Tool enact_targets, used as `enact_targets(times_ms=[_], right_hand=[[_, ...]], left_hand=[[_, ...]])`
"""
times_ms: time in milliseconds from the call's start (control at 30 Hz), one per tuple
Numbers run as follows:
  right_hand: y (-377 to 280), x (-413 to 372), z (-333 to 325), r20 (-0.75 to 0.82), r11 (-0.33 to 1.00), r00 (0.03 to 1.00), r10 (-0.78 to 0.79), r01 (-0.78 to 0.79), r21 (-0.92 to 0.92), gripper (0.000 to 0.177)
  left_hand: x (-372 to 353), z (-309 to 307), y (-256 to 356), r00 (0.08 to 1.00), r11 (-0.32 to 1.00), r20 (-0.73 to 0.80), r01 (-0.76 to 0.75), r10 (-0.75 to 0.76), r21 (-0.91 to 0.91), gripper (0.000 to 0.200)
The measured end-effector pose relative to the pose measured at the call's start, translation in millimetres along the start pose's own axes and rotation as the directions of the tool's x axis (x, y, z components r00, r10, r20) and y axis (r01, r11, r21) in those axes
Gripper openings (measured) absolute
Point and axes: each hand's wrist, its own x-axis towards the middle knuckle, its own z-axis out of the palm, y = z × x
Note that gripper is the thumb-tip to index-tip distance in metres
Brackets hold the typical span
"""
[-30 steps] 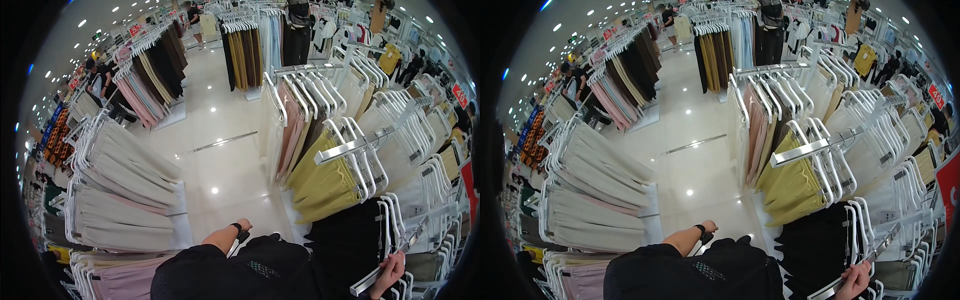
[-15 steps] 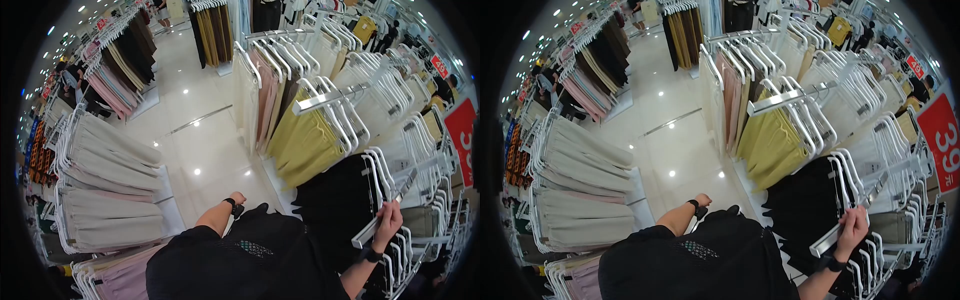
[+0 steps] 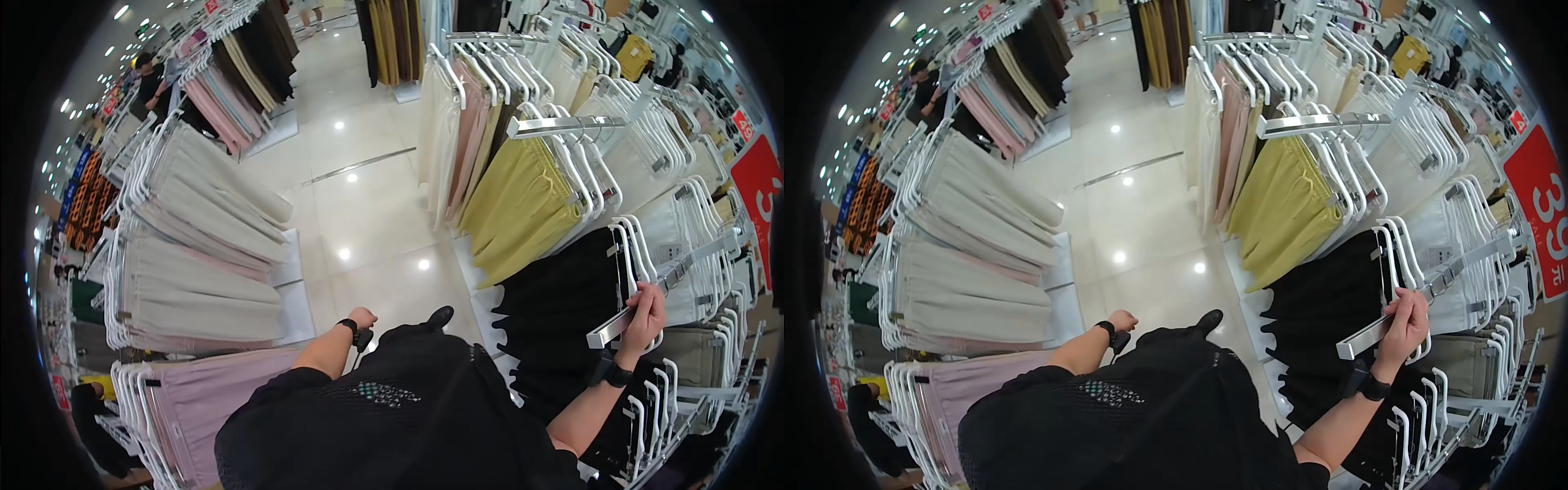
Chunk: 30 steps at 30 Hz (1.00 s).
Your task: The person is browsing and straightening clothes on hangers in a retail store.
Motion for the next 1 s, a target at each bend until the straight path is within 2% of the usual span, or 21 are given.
enact_targets(times_ms=[133, 200, 267, 300, 333, 400, 467, 500, 533, 600, 633, 667, 700, 733, 767, 800, 833, 867, 933, 967, 1000], right_hand=[[8.1, -1.7, 1.7, -0.056, 0.999, 0.998, 0.004, -0.001, 0.053, 0.027], [20.5, -4.1, -0.3, -0.059, 0.995, 0.996, 0.068, -0.064, 0.074, 0.03], [22.1, -3.7, 1.0, -0.066, 0.995, 0.996, 0.057, -0.051, 0.091, 0.031], [21.3, -4.3, 2.4, -0.078, 0.994, 0.995, 0.058, -0.049, 0.102, 0.032], [16.8, -3.5, 3.6, -0.08, 0.994, 0.996, 0.049, -0.041, 0.099, 0.033], [17.0, -2.9, 2.3, -0.075, 0.986, 0.993, 0.092, -0.08, 0.145, 0.034], [21.7, -0.2, -1.5, -0.054, 0.991, 0.996, 0.074, -0.067, 0.12, 0.034], [25.2, 0.7, -3.3, -0.054, 0.99, 0.996, 0.07, -0.062, 0.129, 0.034], [23.6, 0.7, -3.8, -0.056, 0.989, 0.996, 0.069, -0.061, 0.136, 0.033], [16.0, -1.6, -3.1, -0.082, 0.99, 0.992, 0.095, -0.085, 0.113, 0.033], [17.6, -1.1, -2.9, -0.121, 0.979, 0.984, 0.131, -0.109, 0.175, 0.033], [20.8, -0.9, -3.2, -0.161, 0.963, 0.972, 0.169, -0.128, 0.238, 0.033], [29.2, 0.4, -10.4, -0.164, 0.968, 0.973, 0.165, -0.127, 0.216, 0.032], [27.7, 0.5, -11.8, -0.178, 0.973, 0.972, 0.153, -0.117, 0.199, 0.032], [26.1, 1.0, -12.4, -0.205, 0.977, 0.962, 0.18, -0.15, 0.151, 0.032], [26.6, 1.0, -14.8, -0.231, 0.977, 0.951, 0.205, -0.185, 0.103, 0.032], [54.8, -0.1, -36.7, -0.236, 0.985, 0.956, 0.174, -0.171, 0.035, 0.037], [40.0, -0.2, -31.3, -0.244, 0.985, 0.955, 0.169, -0.171, 0.01, 0.037], [7.8, -9.8, -18.9, -0.4, 0.944, 0.909, 0.115, -0.225, -0.24, 0.041], [20.0, -21.7, -29.0, -0.405, 0.852, 0.913, -0.044, -0.177, -0.492, 0.043], [49.5, -54.9, -46.7, -0.38, 0.807, 0.92, -0.096, -0.151, -0.571, 0.042]], left_hand=[[-42.1, 2.1, -35.7, 0.996, 0.991, -0.088, 0.006, -0.018, -0.134, 0.035], [-67.6, 1.5, -57.9, 0.993, 0.997, -0.11, -0.039, 0.031, -0.072, 0.034], [-96.6, -3.2, -75.7, 0.992, 0.988, -0.126, -0.022, 0.003, -0.154, 0.033], [-97.4, -1.4, -94.6, 0.992, 0.991, -0.122, -0.009, -0.007, -0.13, 0.034], [-96.5, -0.8, -114.7, 0.995, 0.996, -0.091, 0.029, -0.036, -0.081, 0.034], [-95.0, 1.2, -146.2, 0.997, 0.983, -0.037, 0.072, -0.067, 0.169, 0.034], [-91.6, 3.6, -159.8, 0.975, 0.955, -0.037, 0.223, -0.22, 0.194, 0.037], [-91.5, 0.7, -160.3, 0.963, 0.959, 0.007, 0.269, -0.271, 0.091, 0.04], [-78.7, 2.1, -160.1, 0.966, 0.963, 0.019, 0.257, -0.259, 0.085, 0.04], [-41.4, 3.6, -165.4, 0.997, 0.961, 0.08, -0.043, 0.022, 0.273, 0.039], [-25.0, -1.2, -165.5, 0.979, 0.914, 0.124, -0.195, 0.161, 0.355, 0.038], [-12.6, -11.5, -159.6, 0.976, 0.912, 0.128, -0.21, 0.176, 0.353, 0.038], [-2.3, -23.8, -147.2, 0.993, 0.984, 0.06, -0.112, 0.104, 0.14, 0.038], [6.0, -37.6, -136.3, 1.0, 0.996, 0.017, -0.02, 0.021, -0.086, 0.037], [11.6, -56.3, -128.2, 0.999, 0.986, -0.021, -0.048, 0.045, -0.161, 0.035], [18.7, -76.7, -120.7, 0.998, 0.985, -0.011, -0.067, 0.066, -0.161, 0.035], [23.3, -100.4, -111.9, 0.998, 0.967, -0.058, -0.035, 0.021, -0.253, 0.034], [36.9, -115.5, -111.8, 0.995, 0.94, -0.094, -0.002, -0.033, -0.341, 0.033], [73.3, -145.7, -119.9, 0.976, 0.919, -0.212, -0.118, 0.038, -0.377, 0.031], [79.2, -162.5, -117.7, 0.98, 0.923, -0.191, -0.12, 0.052, -0.365, 0.031], [81.7, -186.6, -111.5, 0.973, 0.872, -0.223, -0.16, 0.061, -0.462, 0.03]])
